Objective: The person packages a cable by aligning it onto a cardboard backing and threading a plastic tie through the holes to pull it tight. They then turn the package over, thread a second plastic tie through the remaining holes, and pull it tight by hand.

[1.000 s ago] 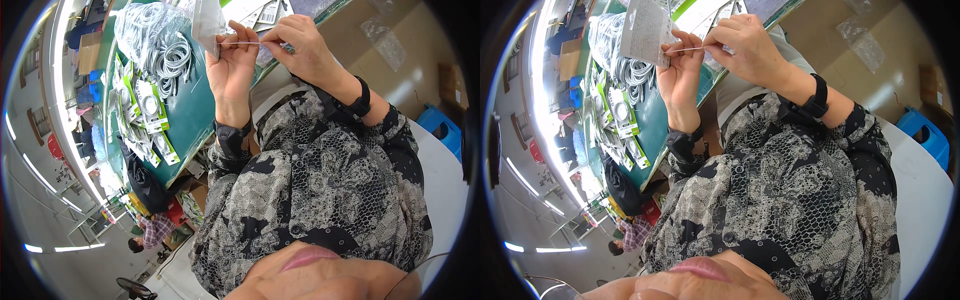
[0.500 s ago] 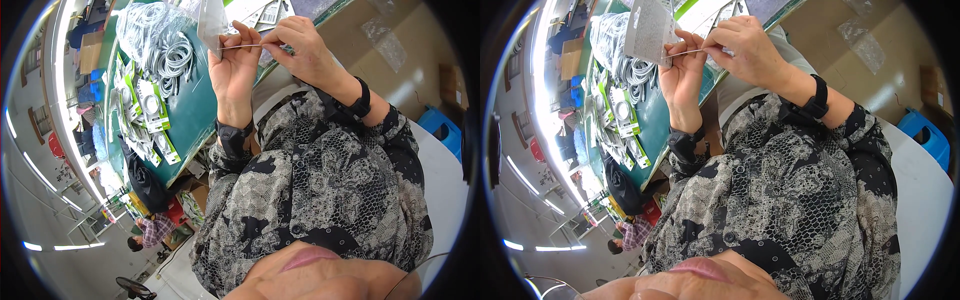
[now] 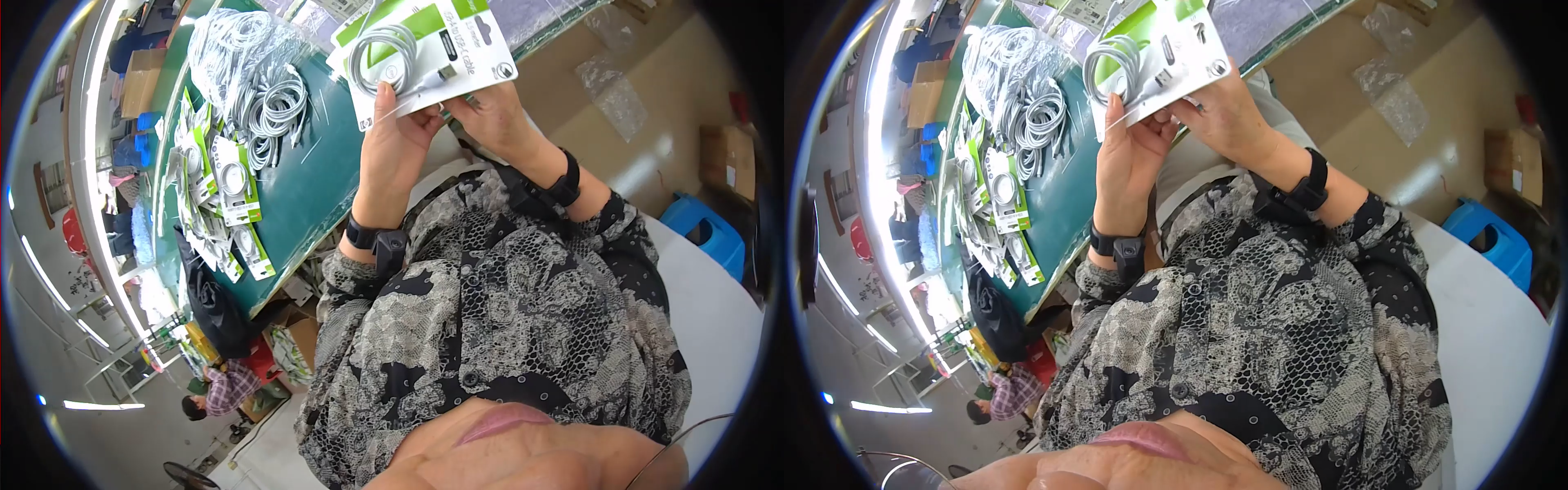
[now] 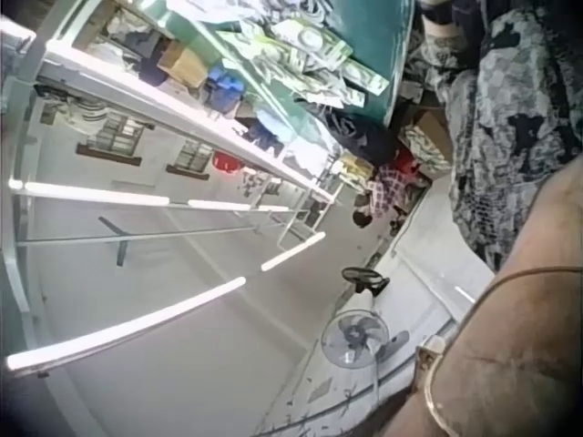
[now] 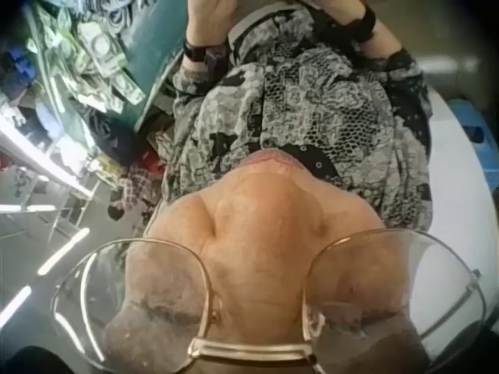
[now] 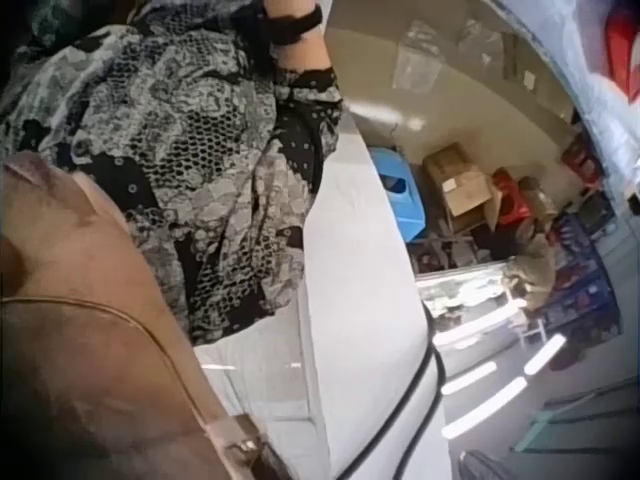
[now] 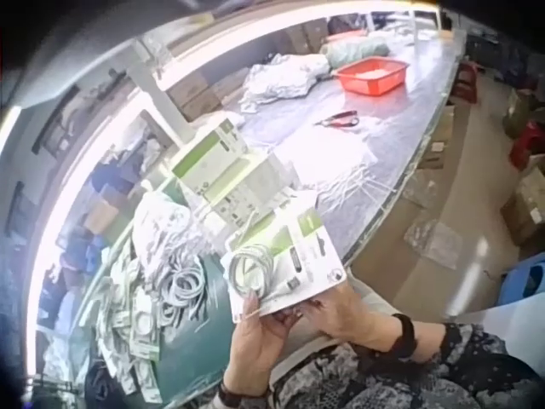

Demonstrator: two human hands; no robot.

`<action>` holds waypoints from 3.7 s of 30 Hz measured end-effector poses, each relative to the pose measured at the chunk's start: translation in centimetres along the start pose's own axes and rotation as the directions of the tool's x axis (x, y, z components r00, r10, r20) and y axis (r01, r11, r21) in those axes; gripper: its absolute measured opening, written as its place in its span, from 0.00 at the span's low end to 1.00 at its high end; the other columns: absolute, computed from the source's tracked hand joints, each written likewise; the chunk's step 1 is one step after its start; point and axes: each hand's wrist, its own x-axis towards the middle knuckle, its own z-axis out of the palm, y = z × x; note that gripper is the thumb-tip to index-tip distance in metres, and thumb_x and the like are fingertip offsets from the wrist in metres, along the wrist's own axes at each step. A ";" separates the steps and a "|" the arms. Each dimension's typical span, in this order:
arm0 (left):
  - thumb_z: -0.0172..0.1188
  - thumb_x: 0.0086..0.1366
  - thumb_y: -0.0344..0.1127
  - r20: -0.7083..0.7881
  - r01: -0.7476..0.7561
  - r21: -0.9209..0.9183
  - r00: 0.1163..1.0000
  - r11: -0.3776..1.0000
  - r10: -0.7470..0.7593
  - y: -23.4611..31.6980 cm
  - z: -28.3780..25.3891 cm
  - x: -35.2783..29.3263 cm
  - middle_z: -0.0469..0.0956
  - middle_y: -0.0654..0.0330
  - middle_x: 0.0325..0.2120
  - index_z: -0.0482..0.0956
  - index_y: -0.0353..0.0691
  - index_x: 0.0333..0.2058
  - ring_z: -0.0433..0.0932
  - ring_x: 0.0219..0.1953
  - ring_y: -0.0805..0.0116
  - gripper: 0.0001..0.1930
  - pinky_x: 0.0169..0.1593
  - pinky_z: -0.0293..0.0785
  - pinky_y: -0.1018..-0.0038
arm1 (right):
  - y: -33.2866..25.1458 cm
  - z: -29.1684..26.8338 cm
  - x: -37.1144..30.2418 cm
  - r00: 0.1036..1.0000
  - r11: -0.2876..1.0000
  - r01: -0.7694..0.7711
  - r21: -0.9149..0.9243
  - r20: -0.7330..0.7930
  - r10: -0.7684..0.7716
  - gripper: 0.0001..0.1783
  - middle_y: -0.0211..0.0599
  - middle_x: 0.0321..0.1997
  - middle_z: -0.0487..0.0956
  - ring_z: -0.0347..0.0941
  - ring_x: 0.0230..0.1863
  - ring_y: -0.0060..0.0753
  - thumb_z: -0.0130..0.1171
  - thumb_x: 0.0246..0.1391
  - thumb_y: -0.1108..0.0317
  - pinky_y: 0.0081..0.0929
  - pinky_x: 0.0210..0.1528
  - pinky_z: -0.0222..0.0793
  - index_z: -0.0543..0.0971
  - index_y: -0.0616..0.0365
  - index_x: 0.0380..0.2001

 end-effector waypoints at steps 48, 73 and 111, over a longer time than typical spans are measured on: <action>0.64 0.54 0.24 0.297 -0.514 0.850 0.649 0.117 0.700 -1.4 2.3 -1.5 0.76 0.53 0.33 0.76 0.32 0.42 0.79 0.40 0.59 0.16 0.45 0.78 0.68 | -2.1 -2.8 0.4 0.943 0.893 0.331 -0.304 0.154 -0.296 0.13 0.34 0.42 0.76 0.70 0.41 0.41 0.60 0.38 0.79 0.34 0.43 0.69 0.78 0.57 0.32; 0.66 0.46 0.23 0.846 -0.810 0.468 0.296 -0.354 0.443 3.0 5.5 -2.2 0.70 0.54 0.41 0.81 0.36 0.39 0.78 0.45 0.51 0.18 0.47 0.79 0.67 | -2.7 -4.4 -0.7 0.934 0.963 -0.153 0.223 0.350 0.067 0.29 0.42 0.57 0.72 0.69 0.57 0.42 0.66 0.46 0.64 0.36 0.57 0.66 0.73 0.56 0.53; 0.62 0.54 0.24 0.414 -0.537 0.844 0.666 0.013 0.621 0.5 1.9 -1.1 0.73 0.51 0.40 0.79 0.35 0.40 0.78 0.40 0.57 0.13 0.46 0.77 0.68 | -4.0 -4.8 2.3 0.921 0.983 0.172 -0.060 0.364 -0.139 0.16 0.38 0.45 0.76 0.73 0.44 0.28 0.60 0.51 0.77 0.23 0.46 0.70 0.71 0.63 0.44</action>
